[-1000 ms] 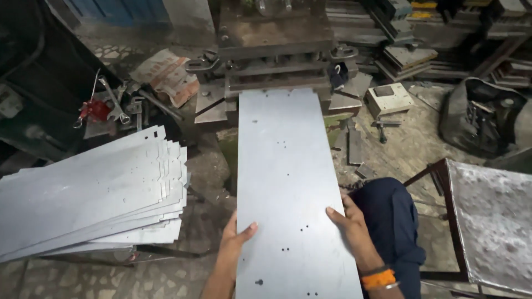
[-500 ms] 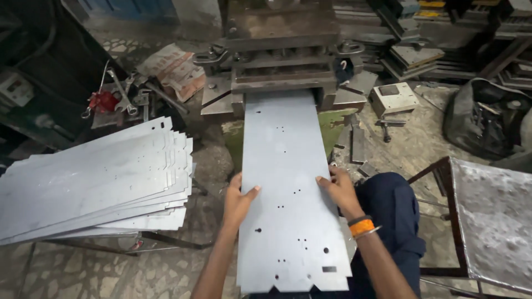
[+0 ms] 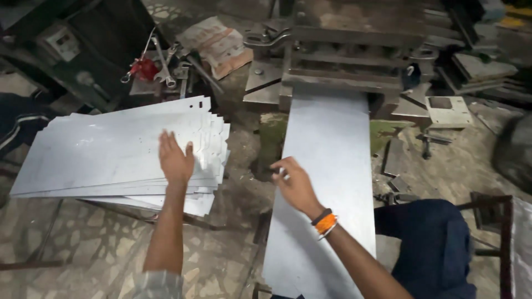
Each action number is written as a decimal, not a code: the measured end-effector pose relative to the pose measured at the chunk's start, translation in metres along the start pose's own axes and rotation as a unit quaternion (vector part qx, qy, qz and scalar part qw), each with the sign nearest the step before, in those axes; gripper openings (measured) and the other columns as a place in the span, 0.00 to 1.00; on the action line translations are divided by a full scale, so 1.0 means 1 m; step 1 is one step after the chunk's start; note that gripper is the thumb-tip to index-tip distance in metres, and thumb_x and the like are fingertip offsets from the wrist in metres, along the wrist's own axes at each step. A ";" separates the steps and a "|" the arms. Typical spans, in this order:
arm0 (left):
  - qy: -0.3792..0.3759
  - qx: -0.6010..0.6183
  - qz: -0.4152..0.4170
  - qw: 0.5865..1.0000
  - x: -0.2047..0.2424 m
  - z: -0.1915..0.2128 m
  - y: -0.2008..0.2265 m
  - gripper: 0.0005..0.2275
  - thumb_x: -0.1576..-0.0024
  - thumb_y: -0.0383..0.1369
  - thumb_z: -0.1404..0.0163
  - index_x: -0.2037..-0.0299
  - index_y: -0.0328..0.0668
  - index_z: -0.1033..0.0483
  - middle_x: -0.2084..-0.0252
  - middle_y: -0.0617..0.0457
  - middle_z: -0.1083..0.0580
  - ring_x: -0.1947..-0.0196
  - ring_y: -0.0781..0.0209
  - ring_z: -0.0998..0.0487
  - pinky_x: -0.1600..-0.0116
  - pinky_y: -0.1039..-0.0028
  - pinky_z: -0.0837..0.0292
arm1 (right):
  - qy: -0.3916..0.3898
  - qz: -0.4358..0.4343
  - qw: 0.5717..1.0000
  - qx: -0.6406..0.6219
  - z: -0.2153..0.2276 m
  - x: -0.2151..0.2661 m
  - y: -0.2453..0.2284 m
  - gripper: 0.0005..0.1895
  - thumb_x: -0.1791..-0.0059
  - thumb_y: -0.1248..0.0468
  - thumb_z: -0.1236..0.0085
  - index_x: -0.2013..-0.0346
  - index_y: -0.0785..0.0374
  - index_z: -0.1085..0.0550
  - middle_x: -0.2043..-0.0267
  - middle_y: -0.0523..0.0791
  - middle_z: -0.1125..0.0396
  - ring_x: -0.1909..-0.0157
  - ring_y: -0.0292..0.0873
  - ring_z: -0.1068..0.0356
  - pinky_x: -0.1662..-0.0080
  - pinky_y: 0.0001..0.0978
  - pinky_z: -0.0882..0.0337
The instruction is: Feeding individual metal sheets into a stamping machine and then stacking the stamped parts.
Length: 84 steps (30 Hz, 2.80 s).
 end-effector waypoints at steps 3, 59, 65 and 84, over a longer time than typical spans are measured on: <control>0.121 -0.293 -0.132 0.939 0.023 -0.110 -0.066 0.29 0.30 0.49 0.61 0.38 0.23 0.28 0.41 0.28 0.27 0.39 0.37 0.25 0.41 0.51 0.27 | -0.081 -0.016 0.996 0.013 -0.049 -0.010 -0.011 0.16 0.52 0.73 0.47 0.51 0.59 0.25 0.53 0.46 0.31 0.52 0.54 0.26 0.54 0.39 0.24; -0.369 0.636 0.250 0.630 0.213 0.019 0.276 0.22 0.52 0.24 0.45 0.47 0.15 0.28 0.56 0.30 0.23 0.62 0.47 0.24 0.52 0.66 0.29 | 0.191 -0.229 0.895 -0.333 0.202 0.175 0.134 0.15 0.53 0.68 0.43 0.59 0.76 0.34 0.38 0.55 0.41 0.43 0.49 0.39 0.42 0.32 0.39; -0.382 0.651 0.251 0.606 0.211 0.031 0.284 0.21 0.51 0.22 0.46 0.48 0.12 0.27 0.57 0.28 0.23 0.64 0.46 0.24 0.55 0.66 0.29 | 0.186 -0.324 0.861 -0.346 0.199 0.208 0.069 0.30 0.53 0.71 0.48 0.35 0.75 0.33 0.47 0.60 0.28 0.53 0.50 0.28 0.50 0.34 0.30; -0.347 0.682 0.262 0.588 0.107 -0.080 0.291 0.34 0.48 0.29 0.37 0.29 0.51 0.35 0.40 0.43 0.26 0.46 0.53 0.21 0.40 0.66 0.28 | 0.246 -0.273 0.878 -0.308 0.232 0.084 0.147 0.33 0.54 0.64 0.33 0.36 0.71 0.32 0.53 0.59 0.29 0.53 0.50 0.28 0.48 0.48 0.29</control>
Point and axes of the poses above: each hand's wrist, its own x-axis away from the middle knuckle, its own z-axis out of the back of the hand, y = z × x, the point moved 9 cm from there along -x, towards the middle knuckle
